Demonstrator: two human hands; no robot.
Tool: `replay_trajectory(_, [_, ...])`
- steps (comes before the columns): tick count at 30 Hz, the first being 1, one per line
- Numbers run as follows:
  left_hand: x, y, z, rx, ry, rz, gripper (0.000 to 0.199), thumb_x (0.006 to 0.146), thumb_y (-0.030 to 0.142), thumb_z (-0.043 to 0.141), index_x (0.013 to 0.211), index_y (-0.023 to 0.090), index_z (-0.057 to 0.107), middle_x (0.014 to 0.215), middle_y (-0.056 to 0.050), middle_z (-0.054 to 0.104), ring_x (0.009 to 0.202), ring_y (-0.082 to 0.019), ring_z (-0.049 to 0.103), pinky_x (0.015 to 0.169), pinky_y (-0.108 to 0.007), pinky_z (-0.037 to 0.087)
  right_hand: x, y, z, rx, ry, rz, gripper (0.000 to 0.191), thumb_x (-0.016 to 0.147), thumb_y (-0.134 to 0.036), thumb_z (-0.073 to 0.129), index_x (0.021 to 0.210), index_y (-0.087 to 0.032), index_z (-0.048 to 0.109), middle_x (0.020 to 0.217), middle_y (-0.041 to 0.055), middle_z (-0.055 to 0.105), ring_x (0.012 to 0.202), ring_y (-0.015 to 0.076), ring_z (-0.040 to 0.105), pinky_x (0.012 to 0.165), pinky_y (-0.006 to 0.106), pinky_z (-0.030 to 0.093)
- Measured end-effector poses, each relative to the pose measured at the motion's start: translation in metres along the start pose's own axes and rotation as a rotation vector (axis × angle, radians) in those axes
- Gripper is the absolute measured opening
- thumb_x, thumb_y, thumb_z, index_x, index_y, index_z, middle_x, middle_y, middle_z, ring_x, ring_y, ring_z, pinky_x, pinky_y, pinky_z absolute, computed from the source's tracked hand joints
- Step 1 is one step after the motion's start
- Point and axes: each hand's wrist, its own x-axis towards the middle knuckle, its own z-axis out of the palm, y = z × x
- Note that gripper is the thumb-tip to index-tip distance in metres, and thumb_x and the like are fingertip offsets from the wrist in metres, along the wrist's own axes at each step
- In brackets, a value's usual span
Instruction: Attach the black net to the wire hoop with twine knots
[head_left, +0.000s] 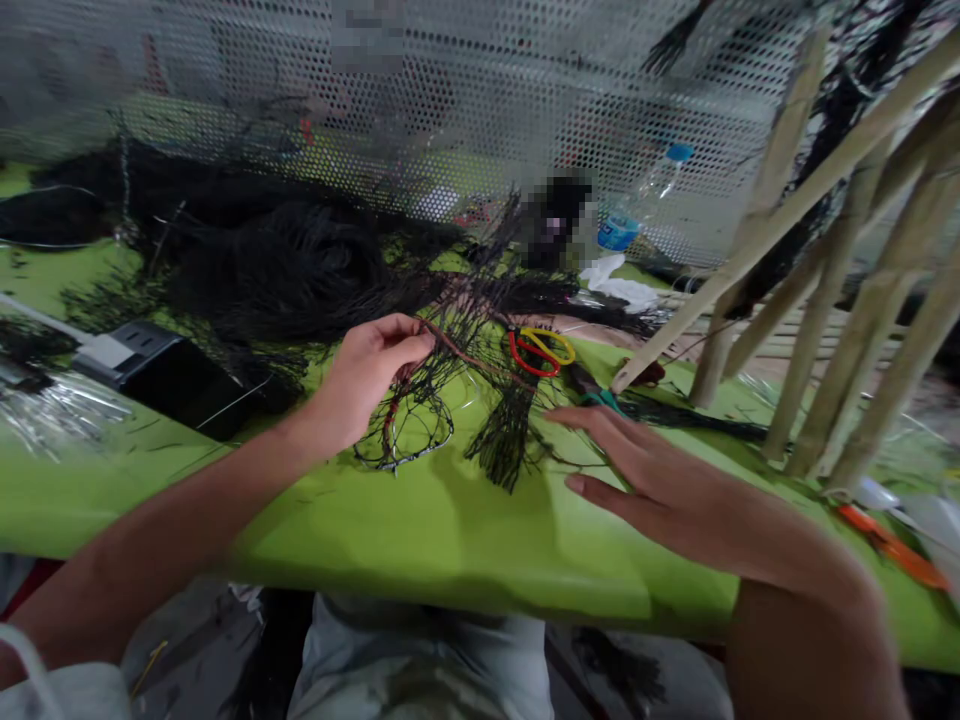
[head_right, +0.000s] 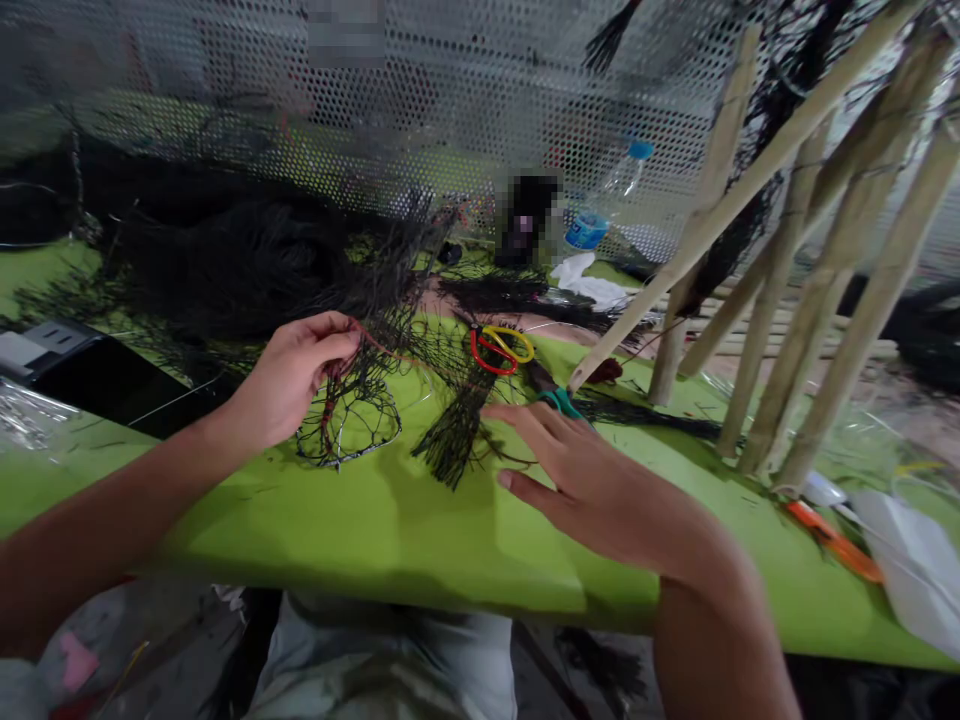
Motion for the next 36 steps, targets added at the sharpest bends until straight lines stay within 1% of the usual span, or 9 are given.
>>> replay_trajectory(1, [-0.002,0.001,0.001,0.004,0.005,0.005,0.015,0.079,0.032,0.073,0.08,0.018,0.068,0.072,0.0,0.058,0.064,-0.012,0.048,0.055,-0.025,0.037,0.005,-0.014,-0.005,-0.111,0.068,-0.056,0.029,0.104,-0.043,0.06,0.13,-0.031,0.065,0.122,0.0111,0.067,0.107,0.0298,0.069,0.091,0.049,0.057])
replay_trajectory(3, [-0.007,0.002,0.002,0.021,0.018,0.022,0.015,0.08,0.032,0.075,0.081,0.018,0.069,0.073,0.0,0.06,0.065,-0.012,0.049,0.056,-0.025,0.037,0.022,-0.048,-0.013,-0.16,0.364,-0.097,0.013,0.103,-0.034,0.061,0.097,-0.026,0.07,0.104,0.0089,0.066,0.095,0.0259,0.066,0.086,0.045,0.054])
replay_trajectory(5, [-0.011,0.003,0.002,0.054,0.02,0.061,0.016,0.081,0.032,0.078,0.082,0.018,0.071,0.073,0.0,0.062,0.065,-0.012,0.049,0.056,-0.025,0.037,0.046,-0.081,-0.013,-0.012,0.586,-0.137,0.007,0.104,-0.024,0.062,0.102,-0.025,0.069,0.095,0.005,0.067,0.084,0.0186,0.065,0.075,0.035,0.052])
replay_trajectory(8, [-0.018,0.006,0.002,0.092,-0.01,0.126,0.02,0.082,0.035,0.083,0.086,0.019,0.073,0.073,0.001,0.064,0.064,-0.011,0.05,0.055,-0.025,0.038,0.084,-0.103,0.0,-0.069,0.62,-0.185,0.017,0.106,-0.024,0.057,0.113,-0.022,0.072,0.096,0.0048,0.073,0.085,0.018,0.07,0.071,0.032,0.052])
replay_trajectory(15, [-0.028,0.01,0.003,0.125,-0.042,0.218,0.01,0.09,0.027,0.08,0.095,0.021,0.074,0.083,0.001,0.069,0.073,-0.012,0.059,0.063,-0.024,0.046,0.102,-0.085,0.031,-0.11,0.812,-0.166,0.017,0.103,-0.019,0.06,0.115,-0.016,0.072,0.103,0.0074,0.077,0.085,0.0166,0.072,0.069,0.031,0.055])
replay_trajectory(27, [-0.03,0.024,0.0,0.196,-0.095,0.279,0.015,0.095,0.029,0.073,0.085,0.019,0.071,0.072,0.003,0.067,0.064,-0.011,0.058,0.058,-0.024,0.045,0.097,-0.077,0.033,-0.193,0.843,-0.279,0.014,0.099,-0.015,0.065,0.101,-0.023,0.076,0.095,0.0043,0.077,0.081,0.0157,0.072,0.069,0.03,0.055])
replay_trajectory(30, [-0.032,0.025,0.0,0.381,-0.003,0.428,0.008,0.094,0.02,0.072,0.086,0.019,0.069,0.072,0.004,0.069,0.065,-0.01,0.061,0.061,-0.023,0.047,0.096,-0.076,0.038,-0.2,0.866,-0.311,0.013,0.097,-0.016,0.066,0.1,-0.024,0.075,0.091,0.0034,0.077,0.077,0.015,0.071,0.066,0.029,0.054])
replay_trajectory(34, [-0.035,0.024,-0.003,0.735,0.144,0.809,0.009,0.091,0.014,0.073,0.088,0.021,0.069,0.07,0.004,0.069,0.061,-0.012,0.061,0.063,-0.029,0.048,0.109,-0.051,0.044,0.009,1.262,-0.364,0.016,0.102,-0.032,0.055,0.09,-0.027,0.064,0.068,-0.0006,0.059,0.055,0.0144,0.053,0.054,0.031,0.044])
replay_trajectory(36, [-0.035,0.022,-0.005,0.796,0.153,0.933,0.01,0.089,0.013,0.074,0.09,0.023,0.07,0.072,0.003,0.073,0.061,-0.013,0.063,0.061,-0.031,0.047,0.122,-0.033,0.044,0.152,1.37,-0.252,0.025,0.107,-0.039,0.04,0.096,-0.028,0.059,0.072,0.0011,0.054,0.056,0.0158,0.048,0.052,0.031,0.04])
